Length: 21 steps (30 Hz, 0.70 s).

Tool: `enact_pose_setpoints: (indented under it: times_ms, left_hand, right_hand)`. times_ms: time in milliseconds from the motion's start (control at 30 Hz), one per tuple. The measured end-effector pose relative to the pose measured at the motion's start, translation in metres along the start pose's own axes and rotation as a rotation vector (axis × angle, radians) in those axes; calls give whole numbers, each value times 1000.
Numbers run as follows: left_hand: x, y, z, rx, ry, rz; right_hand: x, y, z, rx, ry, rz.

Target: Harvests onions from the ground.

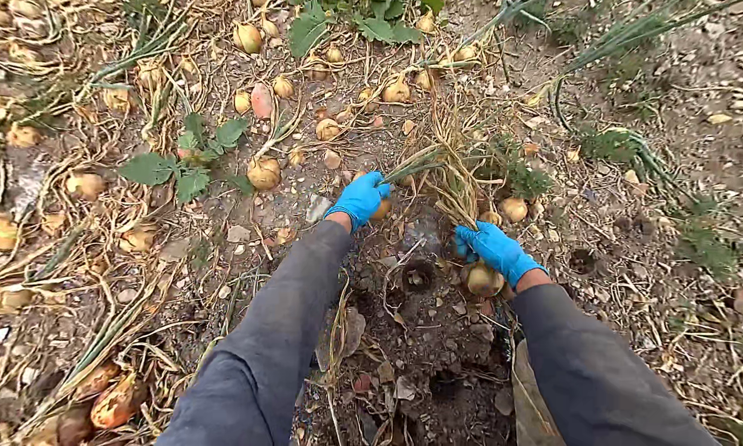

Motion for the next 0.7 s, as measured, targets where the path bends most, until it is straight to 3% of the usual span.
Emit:
enact_pose_setpoints:
  times_ms: [167,267,333,400,500,600,700]
  left_hand:
    - [45,-16,-5,-77,-89,-2]
    - [91,-21,-43,62,-223,-22]
    - [127,-21,-67,167,-299,-44]
    - [167,-20,-88,276,-379,-54]
    - [232,-25,-107,448,-448,-64]
    - [304,-39,-123,631,-383,-4]
    - [391,-70,-151,733,-336,194]
  right_hand:
    - [7,3,-8,296,144,199]
    - [50,-10,16,93,195,286]
    - [78,-16,35,-212,143,282]
    - [97,-2,26,-535,37,135]
    - [106,47,-33,-674,-165,-254]
    - [118,131,-128,-576,-285,-556]
    - [153,250,-222,-350,-354,-713]
Point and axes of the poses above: each hand's wrist, its own x-axis away from the middle knuckle, its own y-axis out of the palm, z = x × y, the point moved 4 cm from there along -x, towards the middle knuckle, and after that the axes turned 5 degrees about -z, right-handed, at the moved point
